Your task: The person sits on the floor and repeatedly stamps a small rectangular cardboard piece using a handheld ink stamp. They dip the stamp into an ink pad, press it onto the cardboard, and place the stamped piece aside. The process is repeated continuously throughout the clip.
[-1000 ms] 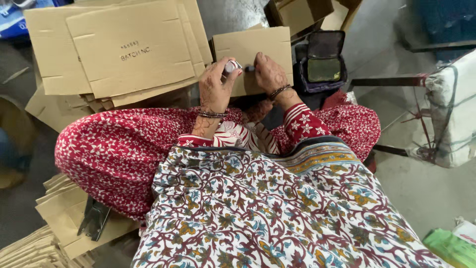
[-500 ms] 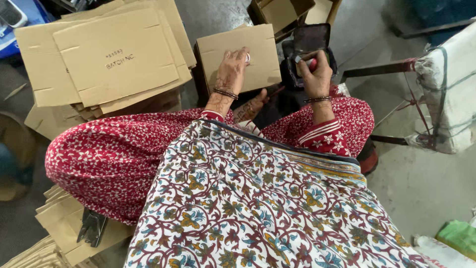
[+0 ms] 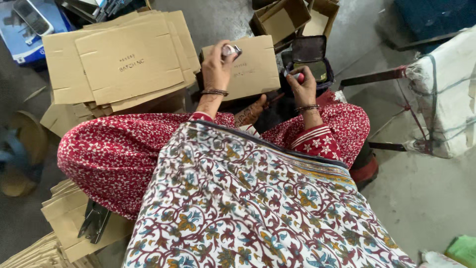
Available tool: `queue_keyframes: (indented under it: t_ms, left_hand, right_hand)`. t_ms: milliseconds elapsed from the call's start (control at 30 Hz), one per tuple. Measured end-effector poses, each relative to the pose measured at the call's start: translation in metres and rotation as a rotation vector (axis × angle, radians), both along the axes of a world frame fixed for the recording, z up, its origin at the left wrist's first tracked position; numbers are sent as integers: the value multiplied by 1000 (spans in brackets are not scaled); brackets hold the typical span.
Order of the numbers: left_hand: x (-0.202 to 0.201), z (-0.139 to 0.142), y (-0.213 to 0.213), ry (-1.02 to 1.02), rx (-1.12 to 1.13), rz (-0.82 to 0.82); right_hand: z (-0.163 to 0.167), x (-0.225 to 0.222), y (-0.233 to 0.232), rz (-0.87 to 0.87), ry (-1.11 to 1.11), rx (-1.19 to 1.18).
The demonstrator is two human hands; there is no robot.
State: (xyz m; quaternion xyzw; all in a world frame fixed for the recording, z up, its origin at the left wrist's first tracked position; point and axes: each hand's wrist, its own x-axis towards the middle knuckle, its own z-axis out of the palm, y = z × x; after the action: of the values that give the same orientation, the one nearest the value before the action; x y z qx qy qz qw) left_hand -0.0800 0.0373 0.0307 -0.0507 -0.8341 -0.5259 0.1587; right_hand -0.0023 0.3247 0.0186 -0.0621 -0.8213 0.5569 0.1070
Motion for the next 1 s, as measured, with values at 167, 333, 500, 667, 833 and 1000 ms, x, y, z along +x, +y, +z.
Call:
queue_keyframes:
  t_ms: [167, 333, 500, 667, 833, 1000]
  left_hand:
    - [39, -14, -27, -318, -13, 9]
    - [75, -42, -22, -171, -60, -30]
    - [72, -52, -10, -331, -6, 4]
    - [75, -56, -12, -306, -25, 39]
    - [79, -60, -18, -338, -3, 28]
    - [78, -61, -23, -276, -40, 29]
  right_hand:
    - [-22, -17, -9, 5, -96, -169]
    - [-26, -46, -38, 17, 1, 19]
    - [-15, -52, -51, 32, -64, 116]
    - [-14, -42, -61, 46, 21, 73]
    - [-22, -41, -63, 27, -42, 28]
    - [-31, -48, -53, 10, -34, -297]
